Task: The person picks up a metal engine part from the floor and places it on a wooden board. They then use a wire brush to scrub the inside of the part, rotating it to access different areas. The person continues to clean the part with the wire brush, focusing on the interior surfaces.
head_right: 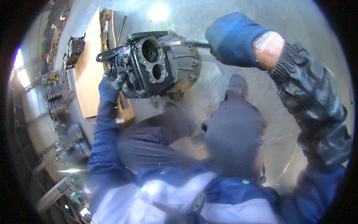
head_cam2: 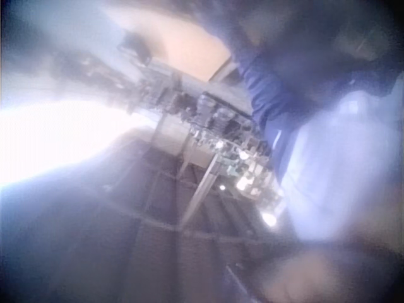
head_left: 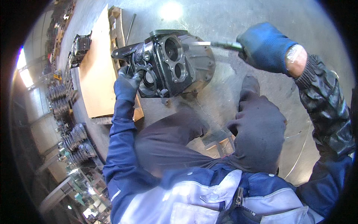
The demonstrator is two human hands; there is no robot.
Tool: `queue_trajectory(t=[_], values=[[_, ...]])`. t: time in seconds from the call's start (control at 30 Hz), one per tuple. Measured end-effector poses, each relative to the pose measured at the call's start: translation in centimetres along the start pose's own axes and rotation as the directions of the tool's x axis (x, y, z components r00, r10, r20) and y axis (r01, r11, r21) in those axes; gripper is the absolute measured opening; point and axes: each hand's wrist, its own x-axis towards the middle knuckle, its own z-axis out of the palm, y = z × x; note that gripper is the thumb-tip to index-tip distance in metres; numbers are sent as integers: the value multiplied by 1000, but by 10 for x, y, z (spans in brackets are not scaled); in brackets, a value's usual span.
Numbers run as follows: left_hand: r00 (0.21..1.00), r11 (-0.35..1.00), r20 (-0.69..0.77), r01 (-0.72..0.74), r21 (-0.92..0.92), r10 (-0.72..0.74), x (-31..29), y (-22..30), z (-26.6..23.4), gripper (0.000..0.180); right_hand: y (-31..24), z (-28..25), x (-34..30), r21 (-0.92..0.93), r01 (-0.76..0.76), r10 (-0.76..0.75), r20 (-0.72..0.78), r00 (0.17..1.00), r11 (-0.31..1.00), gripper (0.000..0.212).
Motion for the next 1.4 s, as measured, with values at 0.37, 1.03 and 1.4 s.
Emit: queue_trajectory(t=[0.37, 1.03, 1.4], values=[[989, 984, 11, -148, -102, 150, 4, -16, -7, 66, -31, -76, 8, -203, 65, -47, 92, 995, 977, 19], [951, 158, -93, -144, -977, 294, -13, -64, 44, 64, -188, -134, 47, -366, -128, 245, 295, 924, 922, 20], [945, 56, -106, -130, -990, 308, -2, -64, 54, 63, -185, -132, 42, -188, -297, 347, 346, 872, 936, 27]])
